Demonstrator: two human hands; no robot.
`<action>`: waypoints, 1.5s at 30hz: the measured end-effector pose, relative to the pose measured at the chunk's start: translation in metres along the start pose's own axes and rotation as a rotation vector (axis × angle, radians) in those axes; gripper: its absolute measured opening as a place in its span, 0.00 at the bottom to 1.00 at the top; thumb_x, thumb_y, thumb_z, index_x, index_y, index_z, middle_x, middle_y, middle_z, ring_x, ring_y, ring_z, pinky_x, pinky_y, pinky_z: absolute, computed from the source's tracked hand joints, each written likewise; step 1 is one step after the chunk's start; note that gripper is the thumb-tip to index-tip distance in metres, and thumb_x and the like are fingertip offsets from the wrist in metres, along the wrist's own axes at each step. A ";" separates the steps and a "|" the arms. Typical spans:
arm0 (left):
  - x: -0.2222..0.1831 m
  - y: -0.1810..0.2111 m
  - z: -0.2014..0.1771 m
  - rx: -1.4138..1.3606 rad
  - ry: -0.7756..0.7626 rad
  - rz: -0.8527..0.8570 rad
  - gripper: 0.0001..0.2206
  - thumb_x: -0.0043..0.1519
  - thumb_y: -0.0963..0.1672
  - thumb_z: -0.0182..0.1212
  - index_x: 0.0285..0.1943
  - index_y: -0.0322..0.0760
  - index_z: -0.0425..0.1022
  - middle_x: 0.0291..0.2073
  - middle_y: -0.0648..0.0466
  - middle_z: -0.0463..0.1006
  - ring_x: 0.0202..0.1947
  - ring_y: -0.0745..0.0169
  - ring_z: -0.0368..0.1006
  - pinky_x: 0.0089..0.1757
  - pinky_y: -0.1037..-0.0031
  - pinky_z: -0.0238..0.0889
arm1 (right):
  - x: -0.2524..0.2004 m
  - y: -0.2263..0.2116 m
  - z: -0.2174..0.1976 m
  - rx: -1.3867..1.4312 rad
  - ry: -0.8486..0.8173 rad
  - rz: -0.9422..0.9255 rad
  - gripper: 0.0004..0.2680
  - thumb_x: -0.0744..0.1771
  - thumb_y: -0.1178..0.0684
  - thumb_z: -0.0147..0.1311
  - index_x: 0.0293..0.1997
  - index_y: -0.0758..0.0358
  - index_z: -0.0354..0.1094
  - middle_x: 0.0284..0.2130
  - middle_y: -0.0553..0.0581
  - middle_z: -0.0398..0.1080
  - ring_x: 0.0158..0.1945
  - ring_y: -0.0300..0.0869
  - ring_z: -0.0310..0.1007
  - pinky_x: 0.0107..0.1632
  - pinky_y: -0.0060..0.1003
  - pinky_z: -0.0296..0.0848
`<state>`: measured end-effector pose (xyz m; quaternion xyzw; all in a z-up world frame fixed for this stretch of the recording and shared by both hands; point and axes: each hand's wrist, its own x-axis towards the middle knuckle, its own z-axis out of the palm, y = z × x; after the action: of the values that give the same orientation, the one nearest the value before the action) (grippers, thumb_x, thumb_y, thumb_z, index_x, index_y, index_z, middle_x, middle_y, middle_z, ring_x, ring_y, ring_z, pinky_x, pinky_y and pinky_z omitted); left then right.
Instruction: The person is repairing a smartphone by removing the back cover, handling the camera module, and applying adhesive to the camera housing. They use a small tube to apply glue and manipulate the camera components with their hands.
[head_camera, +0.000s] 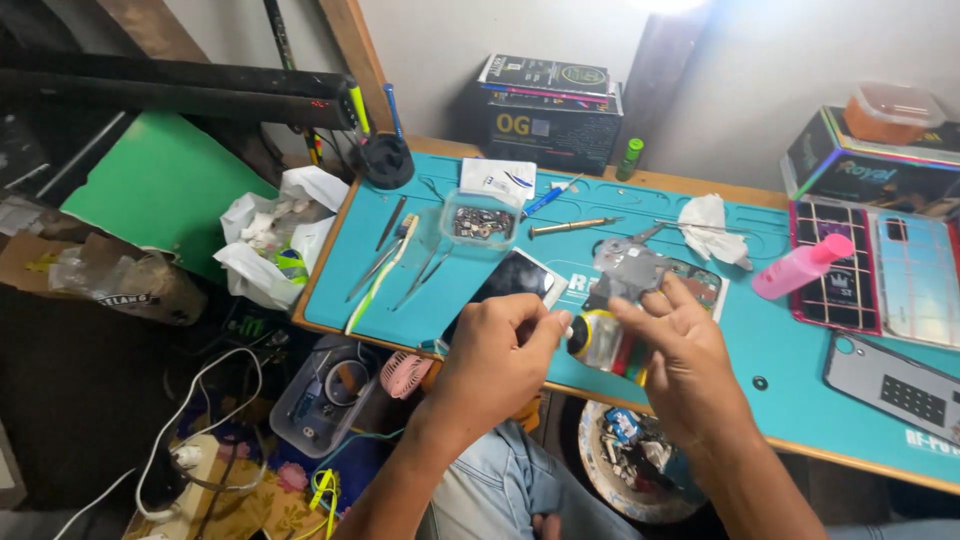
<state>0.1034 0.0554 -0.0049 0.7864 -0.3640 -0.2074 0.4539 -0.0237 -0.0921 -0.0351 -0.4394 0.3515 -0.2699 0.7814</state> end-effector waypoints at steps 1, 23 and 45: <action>0.001 -0.004 -0.006 -0.013 0.050 0.015 0.21 0.71 0.48 0.63 0.23 0.40 0.70 0.16 0.59 0.63 0.24 0.70 0.57 0.29 0.65 0.53 | 0.009 0.003 -0.003 0.036 0.057 -0.031 0.44 0.61 0.56 0.65 0.81 0.73 0.28 0.77 0.70 0.59 0.75 0.49 0.66 0.73 0.43 0.66; 0.107 -0.140 -0.072 0.235 0.776 -0.230 0.18 0.69 0.54 0.60 0.46 0.41 0.86 0.28 0.48 0.84 0.34 0.38 0.79 0.38 0.48 0.66 | -0.021 -0.011 -0.039 -0.001 0.327 -0.042 0.24 0.71 0.54 0.43 0.81 0.64 0.49 0.66 0.59 0.68 0.63 0.47 0.69 0.61 0.47 0.69; -0.085 -0.139 0.096 0.432 -0.445 0.225 0.29 0.68 0.61 0.55 0.55 0.35 0.77 0.50 0.40 0.78 0.51 0.34 0.73 0.49 0.46 0.63 | -0.073 0.005 -0.097 -0.020 0.338 -0.006 0.28 0.69 0.57 0.52 0.82 0.68 0.48 0.58 0.61 0.76 0.52 0.42 0.78 0.54 0.34 0.75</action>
<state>0.0383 0.1111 -0.1734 0.7548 -0.5744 -0.2405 0.2061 -0.1438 -0.0841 -0.0522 -0.3964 0.4790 -0.3388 0.7061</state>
